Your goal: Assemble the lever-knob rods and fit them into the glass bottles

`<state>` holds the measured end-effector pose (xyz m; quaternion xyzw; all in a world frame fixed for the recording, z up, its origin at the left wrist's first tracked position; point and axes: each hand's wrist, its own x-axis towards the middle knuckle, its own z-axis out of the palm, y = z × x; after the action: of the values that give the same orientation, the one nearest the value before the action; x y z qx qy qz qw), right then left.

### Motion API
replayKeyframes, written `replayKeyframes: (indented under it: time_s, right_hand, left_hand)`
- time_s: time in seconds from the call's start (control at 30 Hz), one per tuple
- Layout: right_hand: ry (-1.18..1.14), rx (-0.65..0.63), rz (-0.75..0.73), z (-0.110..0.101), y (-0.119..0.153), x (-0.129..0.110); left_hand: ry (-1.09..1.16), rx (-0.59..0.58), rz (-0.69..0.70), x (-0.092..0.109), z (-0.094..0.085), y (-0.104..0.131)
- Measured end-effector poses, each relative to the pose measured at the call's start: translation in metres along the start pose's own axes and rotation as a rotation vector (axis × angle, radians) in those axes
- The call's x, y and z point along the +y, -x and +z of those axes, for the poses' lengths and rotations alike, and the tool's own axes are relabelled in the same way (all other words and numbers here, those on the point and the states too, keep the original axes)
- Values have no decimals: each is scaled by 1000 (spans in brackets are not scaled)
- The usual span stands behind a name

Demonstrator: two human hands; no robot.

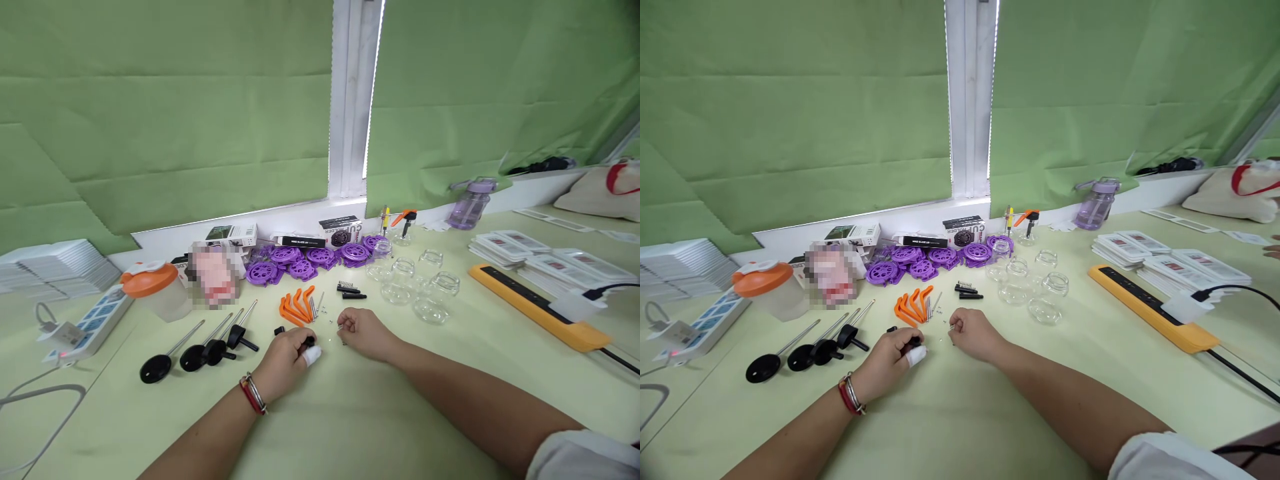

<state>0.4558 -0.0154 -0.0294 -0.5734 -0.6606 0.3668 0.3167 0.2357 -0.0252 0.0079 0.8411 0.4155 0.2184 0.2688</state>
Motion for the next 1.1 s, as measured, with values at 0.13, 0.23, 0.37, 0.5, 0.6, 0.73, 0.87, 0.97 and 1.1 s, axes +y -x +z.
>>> replayKeyframes:
  time_s: [0.13, 0.23, 0.37, 0.5, 0.6, 0.73, 0.87, 0.97, 1.1]
  right_hand:
    - [116, -32, -33, -2, 3, -5]
    - [178, -2, -99, -1, 6, -10]
    - [257, 9, -314, 4, 11, -19]
    - [344, -18, -413, 10, 11, -23]
    - [388, -27, -434, 14, 8, -22]
    - [402, -19, -452, 14, 7, -21]
    - [417, -27, -525, 15, 7, -24]
    - [441, -43, -577, 19, 6, -25]
    - [440, -39, -586, 24, 2, -23]
  left_hand:
    - [-10, 2, -6, 0, 0, 0]
    - [-13, 0, -3, 0, 0, 0]
    - [-13, -4, 2, 0, 0, -1]
    - [-22, -10, 0, 1, 0, -1]
    - [-24, -10, 0, 1, 0, 0]
    - [-17, -13, 4, 1, 0, -1]
    - [-30, -22, 4, 1, -1, -1]
    - [-37, -26, 2, 1, -1, 0]
    - [-32, -21, 1, 1, -1, 0]
